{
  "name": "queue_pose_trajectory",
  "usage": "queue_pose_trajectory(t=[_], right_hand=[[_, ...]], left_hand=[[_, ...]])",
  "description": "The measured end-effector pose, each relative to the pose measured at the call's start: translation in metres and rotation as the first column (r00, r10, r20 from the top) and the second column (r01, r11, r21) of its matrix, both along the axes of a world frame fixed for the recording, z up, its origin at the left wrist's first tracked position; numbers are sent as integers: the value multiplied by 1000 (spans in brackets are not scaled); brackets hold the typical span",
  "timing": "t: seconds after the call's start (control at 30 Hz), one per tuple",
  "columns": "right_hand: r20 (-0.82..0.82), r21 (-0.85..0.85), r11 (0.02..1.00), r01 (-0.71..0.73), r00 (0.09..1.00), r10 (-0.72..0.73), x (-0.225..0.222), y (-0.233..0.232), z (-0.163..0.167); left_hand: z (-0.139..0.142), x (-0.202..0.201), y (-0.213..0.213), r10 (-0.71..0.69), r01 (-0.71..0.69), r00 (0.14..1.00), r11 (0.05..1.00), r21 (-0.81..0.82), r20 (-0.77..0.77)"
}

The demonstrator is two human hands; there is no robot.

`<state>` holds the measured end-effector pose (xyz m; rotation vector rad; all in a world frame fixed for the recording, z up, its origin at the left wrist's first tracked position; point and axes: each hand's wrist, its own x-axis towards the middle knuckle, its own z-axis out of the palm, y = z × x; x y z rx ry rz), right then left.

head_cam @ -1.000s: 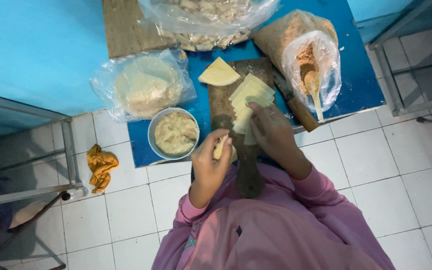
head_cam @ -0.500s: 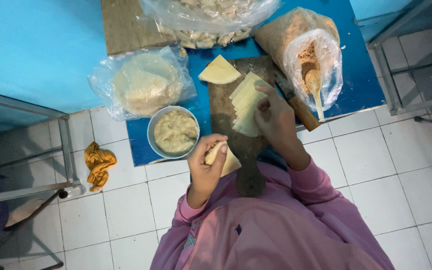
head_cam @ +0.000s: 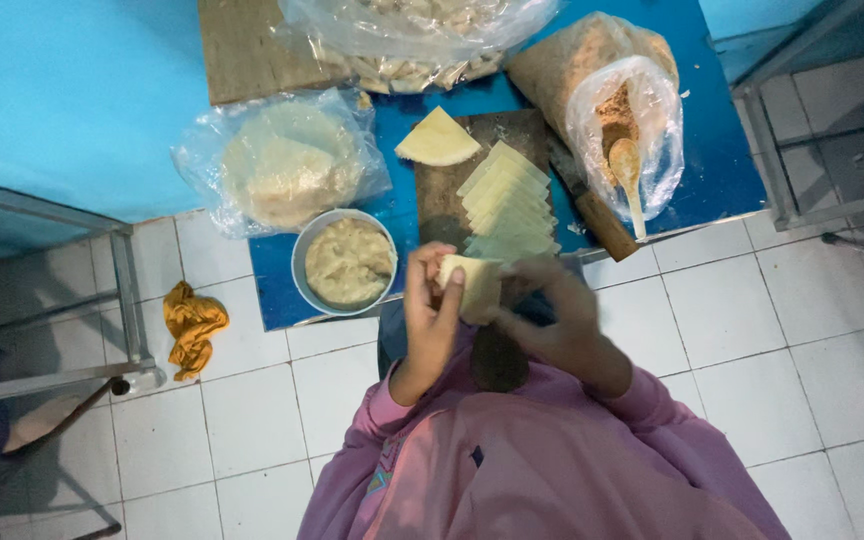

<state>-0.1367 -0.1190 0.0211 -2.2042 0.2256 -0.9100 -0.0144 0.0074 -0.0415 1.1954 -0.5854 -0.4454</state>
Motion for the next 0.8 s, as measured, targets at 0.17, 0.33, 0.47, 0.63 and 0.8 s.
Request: queue_pose_trajectory(t=[0.17, 0.33, 0.47, 0.63, 0.8], right_hand=[[30, 101, 994, -33, 999, 30, 15, 9, -13], [41, 438, 893, -103, 995, 95, 9, 2, -29], [30, 535, 835, -129, 991, 134, 4, -3, -36], [6, 518, 849, -98, 994, 111, 4, -4, -43], [49, 671, 730, -133, 990, 136, 6, -11, -45]], left_hand=[[-3, -3, -2, -74, 75, 997, 996, -51, 21], [0, -2, 1, -136, 135, 991, 987, -82, -10], [6, -1, 0, -162, 159, 987, 981, -111, -18], [13, -3, 1, -148, 152, 988, 983, -101, 42], [11, -3, -3, -69, 75, 995, 994, -79, 71]])
